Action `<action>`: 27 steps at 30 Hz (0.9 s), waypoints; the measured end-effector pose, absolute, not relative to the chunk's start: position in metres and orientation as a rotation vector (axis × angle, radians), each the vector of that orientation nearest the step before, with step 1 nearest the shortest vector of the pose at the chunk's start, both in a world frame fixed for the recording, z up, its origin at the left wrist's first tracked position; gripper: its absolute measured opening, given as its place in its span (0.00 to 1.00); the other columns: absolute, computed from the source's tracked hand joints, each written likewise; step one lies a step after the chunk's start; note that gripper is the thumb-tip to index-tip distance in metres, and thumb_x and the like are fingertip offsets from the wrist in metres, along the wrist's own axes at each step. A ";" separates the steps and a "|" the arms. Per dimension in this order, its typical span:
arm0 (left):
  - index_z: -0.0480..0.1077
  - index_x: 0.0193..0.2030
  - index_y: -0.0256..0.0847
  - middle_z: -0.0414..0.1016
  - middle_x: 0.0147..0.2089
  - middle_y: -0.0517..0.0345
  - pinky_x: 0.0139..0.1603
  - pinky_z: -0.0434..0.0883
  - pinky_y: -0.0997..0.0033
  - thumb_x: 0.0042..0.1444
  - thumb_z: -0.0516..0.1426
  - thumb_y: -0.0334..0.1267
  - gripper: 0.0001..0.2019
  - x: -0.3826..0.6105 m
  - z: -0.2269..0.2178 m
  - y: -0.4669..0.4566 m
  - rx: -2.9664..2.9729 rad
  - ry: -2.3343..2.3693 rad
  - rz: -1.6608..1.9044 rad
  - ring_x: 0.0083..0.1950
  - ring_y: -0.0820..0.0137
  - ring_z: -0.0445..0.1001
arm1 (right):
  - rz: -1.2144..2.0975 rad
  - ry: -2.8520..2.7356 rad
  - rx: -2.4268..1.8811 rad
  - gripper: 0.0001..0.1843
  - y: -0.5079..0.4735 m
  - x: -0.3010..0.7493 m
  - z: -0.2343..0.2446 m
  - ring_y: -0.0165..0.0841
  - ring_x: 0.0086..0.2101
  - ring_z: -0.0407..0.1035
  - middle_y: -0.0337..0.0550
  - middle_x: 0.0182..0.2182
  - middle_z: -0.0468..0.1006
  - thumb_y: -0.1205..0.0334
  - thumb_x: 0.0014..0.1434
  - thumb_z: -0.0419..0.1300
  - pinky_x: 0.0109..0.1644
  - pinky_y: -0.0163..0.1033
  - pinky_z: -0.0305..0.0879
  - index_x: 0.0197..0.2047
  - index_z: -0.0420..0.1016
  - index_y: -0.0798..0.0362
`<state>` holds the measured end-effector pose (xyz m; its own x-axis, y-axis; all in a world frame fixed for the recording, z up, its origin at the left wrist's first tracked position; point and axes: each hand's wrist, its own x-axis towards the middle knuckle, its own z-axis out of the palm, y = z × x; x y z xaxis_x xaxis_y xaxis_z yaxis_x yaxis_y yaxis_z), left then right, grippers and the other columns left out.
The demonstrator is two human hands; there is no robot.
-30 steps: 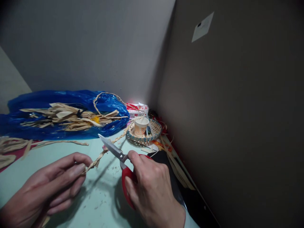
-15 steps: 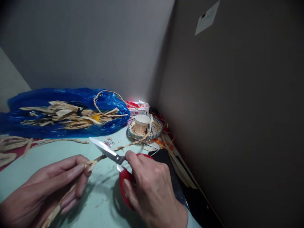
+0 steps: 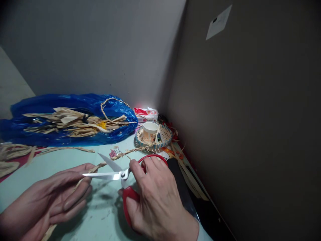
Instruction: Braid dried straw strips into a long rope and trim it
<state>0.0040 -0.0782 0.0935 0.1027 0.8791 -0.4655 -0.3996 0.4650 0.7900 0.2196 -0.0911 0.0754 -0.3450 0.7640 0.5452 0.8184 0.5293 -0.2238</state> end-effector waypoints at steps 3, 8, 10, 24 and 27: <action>0.77 0.37 0.43 0.77 0.25 0.61 0.14 0.63 0.83 0.36 0.72 0.32 0.18 0.006 0.094 -0.077 0.407 1.150 1.024 0.18 0.77 0.69 | -0.086 -2.221 -1.279 0.18 -0.091 0.218 0.073 0.41 0.36 0.60 0.47 0.35 0.67 0.65 0.51 0.57 0.40 0.46 0.61 0.48 0.69 0.55; 0.79 0.38 0.41 0.82 0.34 0.52 0.31 0.79 0.70 0.43 0.69 0.30 0.13 0.008 0.096 -0.076 0.527 1.017 1.031 0.31 0.68 0.79 | -0.154 -2.247 -1.244 0.19 -0.089 0.221 0.072 0.42 0.37 0.60 0.48 0.36 0.67 0.66 0.51 0.56 0.42 0.48 0.62 0.48 0.68 0.56; 0.80 0.40 0.41 0.82 0.38 0.51 0.34 0.79 0.69 0.47 0.67 0.30 0.11 0.007 0.095 -0.077 0.569 0.999 1.026 0.34 0.67 0.79 | -0.155 -2.248 -1.236 0.20 -0.088 0.224 0.073 0.42 0.37 0.60 0.48 0.36 0.67 0.67 0.50 0.55 0.41 0.48 0.62 0.48 0.68 0.56; 0.83 0.31 0.47 0.85 0.26 0.54 0.30 0.75 0.75 0.39 0.71 0.39 0.09 0.012 0.099 -0.087 0.861 1.112 0.957 0.26 0.67 0.78 | -0.419 -2.272 -1.119 0.30 -0.094 0.226 0.080 0.41 0.35 0.58 0.48 0.35 0.67 0.68 0.48 0.54 0.40 0.47 0.61 0.56 0.65 0.61; 0.83 0.31 0.46 0.85 0.26 0.52 0.31 0.76 0.74 0.38 0.72 0.38 0.10 0.010 0.094 -0.086 0.816 1.003 0.975 0.26 0.66 0.79 | -0.423 -2.271 -1.117 0.30 -0.094 0.226 0.080 0.42 0.36 0.58 0.49 0.35 0.66 0.68 0.48 0.54 0.39 0.47 0.61 0.56 0.65 0.61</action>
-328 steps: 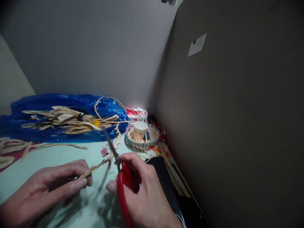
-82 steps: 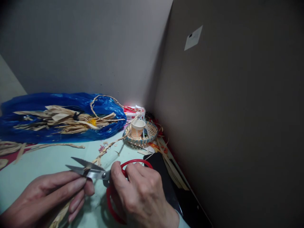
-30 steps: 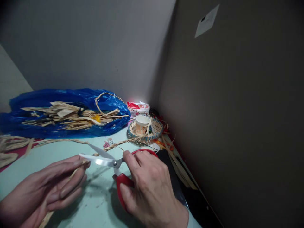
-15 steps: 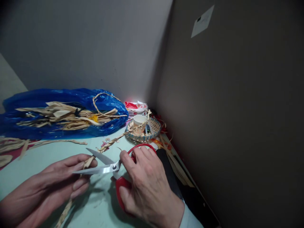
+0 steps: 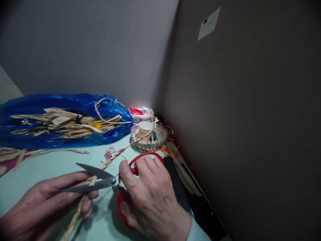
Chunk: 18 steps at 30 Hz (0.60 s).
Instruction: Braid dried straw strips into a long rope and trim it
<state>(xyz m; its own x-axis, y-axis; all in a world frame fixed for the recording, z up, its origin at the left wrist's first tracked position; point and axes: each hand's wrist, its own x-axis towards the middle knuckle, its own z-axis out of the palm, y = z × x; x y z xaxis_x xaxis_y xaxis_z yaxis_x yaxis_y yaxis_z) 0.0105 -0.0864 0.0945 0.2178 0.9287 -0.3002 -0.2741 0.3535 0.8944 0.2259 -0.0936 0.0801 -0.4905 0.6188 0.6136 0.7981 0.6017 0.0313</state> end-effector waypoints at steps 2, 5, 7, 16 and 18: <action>0.84 0.32 0.46 0.85 0.26 0.52 0.32 0.76 0.76 0.37 0.73 0.37 0.11 0.010 0.090 -0.085 0.765 0.919 0.974 0.27 0.68 0.79 | -0.434 -2.267 -1.123 0.30 -0.093 0.226 0.081 0.42 0.36 0.58 0.49 0.35 0.66 0.67 0.49 0.54 0.39 0.47 0.61 0.57 0.65 0.61; 0.84 0.33 0.46 0.85 0.27 0.55 0.34 0.78 0.76 0.35 0.74 0.34 0.14 0.009 0.086 -0.083 0.685 0.903 1.000 0.29 0.67 0.80 | -0.438 -2.243 -1.120 0.30 -0.094 0.226 0.083 0.42 0.36 0.58 0.49 0.35 0.66 0.67 0.50 0.54 0.39 0.48 0.62 0.58 0.65 0.62; 0.84 0.35 0.45 0.86 0.30 0.56 0.35 0.79 0.76 0.33 0.75 0.32 0.17 0.009 0.084 -0.084 0.632 0.969 1.046 0.32 0.66 0.81 | -0.432 -2.227 -1.116 0.30 -0.094 0.226 0.084 0.42 0.36 0.58 0.50 0.35 0.66 0.67 0.50 0.55 0.39 0.49 0.62 0.58 0.66 0.63; 0.83 0.38 0.43 0.84 0.37 0.55 0.31 0.79 0.75 0.36 0.73 0.31 0.18 0.011 0.087 -0.084 0.572 0.948 1.070 0.31 0.69 0.78 | -0.457 -2.178 -1.148 0.31 -0.092 0.228 0.081 0.44 0.37 0.60 0.52 0.37 0.68 0.65 0.52 0.56 0.41 0.51 0.64 0.61 0.66 0.62; 0.83 0.38 0.44 0.83 0.34 0.56 0.32 0.79 0.75 0.37 0.73 0.32 0.17 0.013 0.087 -0.085 0.596 0.951 1.034 0.31 0.69 0.78 | -0.445 -2.178 -1.141 0.32 -0.092 0.228 0.081 0.44 0.37 0.60 0.52 0.37 0.69 0.65 0.53 0.56 0.41 0.51 0.64 0.61 0.65 0.62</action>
